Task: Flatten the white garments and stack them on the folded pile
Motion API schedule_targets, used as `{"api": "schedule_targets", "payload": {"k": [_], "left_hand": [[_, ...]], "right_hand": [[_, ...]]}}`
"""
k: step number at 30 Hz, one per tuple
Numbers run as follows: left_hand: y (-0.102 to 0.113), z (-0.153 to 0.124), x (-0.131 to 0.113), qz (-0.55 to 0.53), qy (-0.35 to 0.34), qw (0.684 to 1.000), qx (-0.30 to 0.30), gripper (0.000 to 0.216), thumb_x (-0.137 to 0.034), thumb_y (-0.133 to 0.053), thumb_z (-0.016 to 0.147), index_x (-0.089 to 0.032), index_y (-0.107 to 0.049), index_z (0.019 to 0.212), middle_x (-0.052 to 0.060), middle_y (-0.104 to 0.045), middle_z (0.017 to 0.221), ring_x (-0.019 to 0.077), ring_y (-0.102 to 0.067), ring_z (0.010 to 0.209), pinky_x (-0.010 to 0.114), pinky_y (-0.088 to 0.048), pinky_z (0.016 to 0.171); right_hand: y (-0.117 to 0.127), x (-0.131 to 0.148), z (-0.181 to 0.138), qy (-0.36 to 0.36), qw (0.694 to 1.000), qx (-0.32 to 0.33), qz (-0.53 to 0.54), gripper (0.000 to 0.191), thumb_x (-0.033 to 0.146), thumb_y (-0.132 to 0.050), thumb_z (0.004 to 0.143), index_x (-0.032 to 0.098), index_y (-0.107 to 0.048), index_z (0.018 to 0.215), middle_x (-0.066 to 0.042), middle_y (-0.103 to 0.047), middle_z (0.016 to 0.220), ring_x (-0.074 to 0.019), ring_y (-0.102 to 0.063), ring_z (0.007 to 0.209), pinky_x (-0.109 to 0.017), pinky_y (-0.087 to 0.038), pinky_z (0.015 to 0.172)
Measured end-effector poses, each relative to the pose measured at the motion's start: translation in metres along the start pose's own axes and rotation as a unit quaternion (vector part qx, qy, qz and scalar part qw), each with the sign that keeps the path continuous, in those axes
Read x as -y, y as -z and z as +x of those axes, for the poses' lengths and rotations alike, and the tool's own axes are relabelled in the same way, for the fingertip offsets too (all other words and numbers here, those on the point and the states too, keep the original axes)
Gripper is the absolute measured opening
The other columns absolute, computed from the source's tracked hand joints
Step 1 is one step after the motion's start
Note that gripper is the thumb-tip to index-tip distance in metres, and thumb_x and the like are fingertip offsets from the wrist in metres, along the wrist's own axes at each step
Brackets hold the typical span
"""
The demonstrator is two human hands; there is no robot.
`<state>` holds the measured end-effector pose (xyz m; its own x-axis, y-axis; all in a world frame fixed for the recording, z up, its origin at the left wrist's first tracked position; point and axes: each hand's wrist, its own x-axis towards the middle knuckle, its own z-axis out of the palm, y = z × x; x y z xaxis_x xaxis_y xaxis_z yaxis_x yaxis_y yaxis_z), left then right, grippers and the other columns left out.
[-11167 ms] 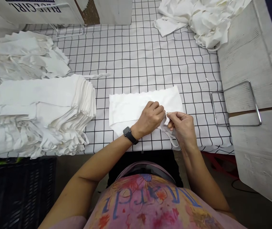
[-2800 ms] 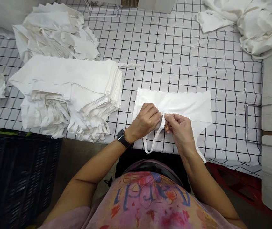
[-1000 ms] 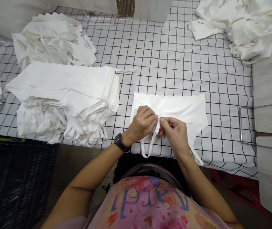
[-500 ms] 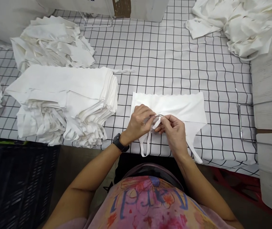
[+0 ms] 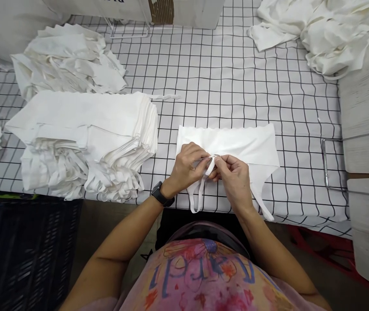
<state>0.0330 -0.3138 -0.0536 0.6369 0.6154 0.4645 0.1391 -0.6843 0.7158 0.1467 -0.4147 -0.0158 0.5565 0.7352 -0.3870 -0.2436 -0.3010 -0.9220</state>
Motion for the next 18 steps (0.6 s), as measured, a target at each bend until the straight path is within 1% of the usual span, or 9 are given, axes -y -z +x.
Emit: {"api": "schedule_targets", "payload": {"k": [2,9,14,18], "left_hand": [[-0.0002,-0.0002,-0.0001,0.015,-0.011,1.000,-0.001,0.010,-0.018,-0.064,0.096,-0.019,-0.069,0.087,0.002,-0.070,0.081,0.0154,-0.063,0.080,0.035,-0.050,0.080],[-0.0021,0.0000,0.0010,0.056,-0.084,0.995,-0.027,0.010,-0.012,-0.061,0.095,-0.017,-0.066,0.087,0.001,-0.068,0.078,0.0150,-0.060,0.077,0.033,-0.048,0.075],[-0.0020,0.0005,0.0017,0.094,-0.104,0.990,-0.017,0.012,-0.013,-0.059,0.096,-0.018,-0.065,0.087,0.002,-0.067,0.079,0.0163,-0.058,0.079,0.034,-0.048,0.076],[-0.0018,-0.0004,0.0018,0.109,-0.117,0.987,-0.012,0.012,-0.012,-0.059,0.097,-0.018,-0.065,0.089,0.002,-0.067,0.080,0.0169,-0.057,0.081,0.036,-0.048,0.078]], "right_hand": [[-0.0004,0.0009,-0.0001,-0.001,1.000,0.000,-0.004,0.021,0.036,-0.070,0.088,0.018,-0.067,0.077,0.001,-0.066,0.058,-0.0112,-0.061,0.050,-0.022,-0.053,0.053],[0.0018,0.0015,0.0014,0.011,1.000,0.014,-0.016,0.023,0.035,-0.070,0.090,0.018,-0.065,0.074,0.001,-0.064,0.058,-0.0097,-0.057,0.051,-0.020,-0.049,0.054],[0.0026,-0.0028,0.0022,0.014,1.000,0.010,-0.016,0.023,0.033,-0.069,0.090,0.018,-0.064,0.073,0.001,-0.063,0.057,-0.0102,-0.058,0.052,-0.021,-0.047,0.053],[0.0004,-0.0056,0.0012,0.010,1.000,-0.004,-0.020,0.022,0.034,-0.068,0.091,0.018,-0.065,0.075,0.001,-0.064,0.058,-0.0105,-0.058,0.052,-0.022,-0.048,0.053]]}}
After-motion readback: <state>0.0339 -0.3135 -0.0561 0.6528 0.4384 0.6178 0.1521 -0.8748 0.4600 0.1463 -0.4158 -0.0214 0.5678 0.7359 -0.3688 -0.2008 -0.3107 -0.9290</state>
